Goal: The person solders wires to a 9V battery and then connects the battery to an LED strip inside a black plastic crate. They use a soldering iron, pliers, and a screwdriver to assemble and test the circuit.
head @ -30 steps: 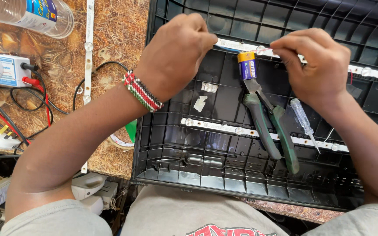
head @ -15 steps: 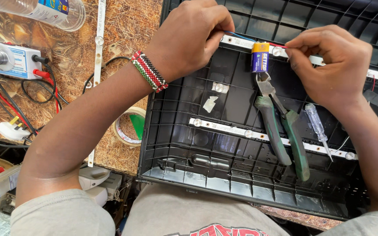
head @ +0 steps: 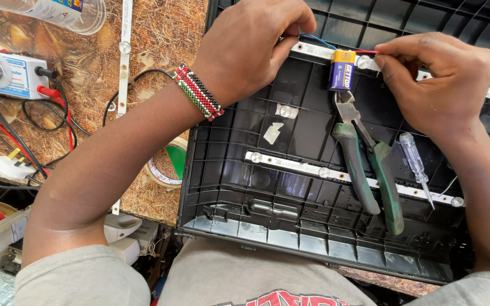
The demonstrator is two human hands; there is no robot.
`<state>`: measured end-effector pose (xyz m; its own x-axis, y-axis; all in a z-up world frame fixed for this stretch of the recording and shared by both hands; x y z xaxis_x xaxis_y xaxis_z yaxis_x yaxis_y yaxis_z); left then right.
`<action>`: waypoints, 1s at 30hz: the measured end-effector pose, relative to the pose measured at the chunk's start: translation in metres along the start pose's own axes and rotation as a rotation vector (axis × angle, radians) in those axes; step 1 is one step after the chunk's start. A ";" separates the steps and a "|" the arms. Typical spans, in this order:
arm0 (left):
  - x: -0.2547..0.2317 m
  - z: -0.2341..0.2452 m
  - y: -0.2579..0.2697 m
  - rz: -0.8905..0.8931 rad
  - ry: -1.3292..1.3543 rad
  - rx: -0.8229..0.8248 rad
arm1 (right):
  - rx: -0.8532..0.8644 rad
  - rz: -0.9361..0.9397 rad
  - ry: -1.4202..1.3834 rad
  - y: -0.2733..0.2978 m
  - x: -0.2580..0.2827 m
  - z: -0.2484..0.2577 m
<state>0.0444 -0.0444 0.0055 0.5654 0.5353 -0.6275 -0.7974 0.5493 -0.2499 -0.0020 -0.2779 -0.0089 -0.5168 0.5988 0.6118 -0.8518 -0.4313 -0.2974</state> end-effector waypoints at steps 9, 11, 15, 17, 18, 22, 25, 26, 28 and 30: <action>-0.001 0.000 0.000 -0.033 -0.008 -0.013 | 0.008 -0.046 0.016 0.007 -0.016 -0.001; 0.000 -0.001 0.000 -0.031 -0.009 -0.012 | 0.008 -0.063 0.009 0.006 -0.016 -0.002; -0.001 -0.002 0.000 -0.043 -0.022 -0.024 | -0.002 -0.089 0.012 0.007 -0.016 -0.004; 0.000 -0.002 0.000 -0.038 -0.034 -0.017 | 0.003 -0.091 0.017 0.006 -0.017 -0.005; 0.001 -0.003 0.000 -0.029 -0.048 -0.009 | 0.008 -0.091 0.019 0.006 -0.018 -0.005; -0.001 -0.003 0.001 -0.058 -0.065 -0.013 | -0.006 -0.085 0.000 0.007 -0.018 -0.005; 0.001 -0.004 0.001 -0.030 -0.094 -0.004 | -0.021 -0.061 0.009 0.007 -0.018 -0.004; 0.001 -0.004 0.002 -0.031 -0.089 -0.002 | -0.012 -0.054 0.015 0.008 -0.017 -0.004; 0.001 -0.004 0.002 -0.031 -0.085 -0.002 | -0.002 -0.045 0.021 0.007 -0.017 -0.004; 0.001 -0.003 0.002 -0.028 -0.087 0.003 | -0.007 -0.040 0.006 0.007 -0.016 -0.004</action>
<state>0.0428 -0.0452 0.0020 0.6040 0.5732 -0.5537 -0.7803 0.5668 -0.2644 -0.0001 -0.2881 -0.0235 -0.4832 0.6191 0.6190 -0.8722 -0.4022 -0.2785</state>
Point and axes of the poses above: each hand's wrist, its own y-axis away from the middle knuckle, its own z-axis out of the back of the hand, x = y × z, the point moved 7 cm from there along -y, towards the middle knuckle, and after that the axes turned 5 degrees about z, right-handed, at the moved point
